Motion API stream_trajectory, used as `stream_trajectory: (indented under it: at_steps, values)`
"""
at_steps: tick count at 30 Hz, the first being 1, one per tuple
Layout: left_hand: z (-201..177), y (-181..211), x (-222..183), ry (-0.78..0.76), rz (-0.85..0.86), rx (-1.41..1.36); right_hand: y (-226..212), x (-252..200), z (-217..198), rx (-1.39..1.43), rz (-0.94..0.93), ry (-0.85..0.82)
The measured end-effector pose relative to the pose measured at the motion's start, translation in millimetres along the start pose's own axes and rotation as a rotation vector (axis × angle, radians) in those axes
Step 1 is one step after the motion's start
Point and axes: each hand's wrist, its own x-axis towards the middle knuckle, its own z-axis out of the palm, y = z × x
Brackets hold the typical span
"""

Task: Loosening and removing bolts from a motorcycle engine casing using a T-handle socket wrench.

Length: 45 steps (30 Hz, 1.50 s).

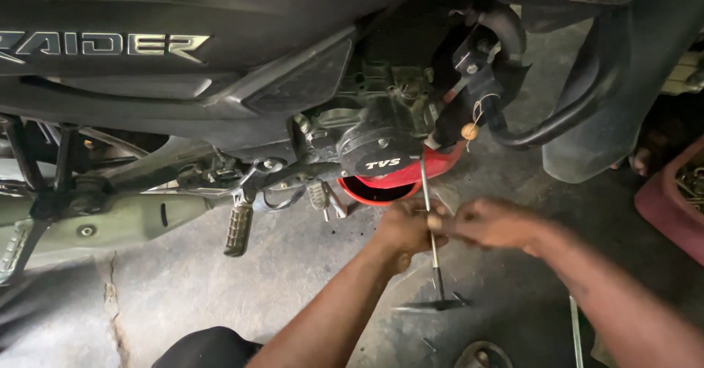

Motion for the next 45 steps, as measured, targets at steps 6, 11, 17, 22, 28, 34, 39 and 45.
stream_trajectory:
  at_steps: [6,11,17,22,28,34,39,45]
  values:
    - [7.4,11.1,0.8,0.041,-0.077,-0.175,-3.5,75.2,-21.2,0.701,-0.321,0.341]
    - [11.5,12.2,-1.5,0.064,-0.051,-0.172,-23.6,125.1,-25.1,0.894,-0.391,0.562]
    - [5.6,9.5,-4.4,0.106,-0.008,-0.176,-46.9,135.3,-23.0,1.087,-0.374,0.681]
    - [1.7,4.4,-23.2,0.077,-0.015,-0.115,-41.1,146.1,-20.2,1.168,-0.398,0.711]
    - [1.4,0.9,-79.2,0.014,-0.139,0.003,-41.6,145.2,-21.1,1.161,-0.371,0.695]
    - [-7.8,17.3,-123.4,0.0,-0.139,0.088,-35.7,162.3,-16.7,1.392,-0.108,0.579]
    - [-22.1,16.6,-136.9,0.05,-0.18,0.055,-17.1,175.9,-17.6,1.421,-0.06,0.548]
    - [-39.4,20.9,-144.8,0.038,-0.199,0.03,-35.0,161.3,-19.7,1.404,0.004,0.475]
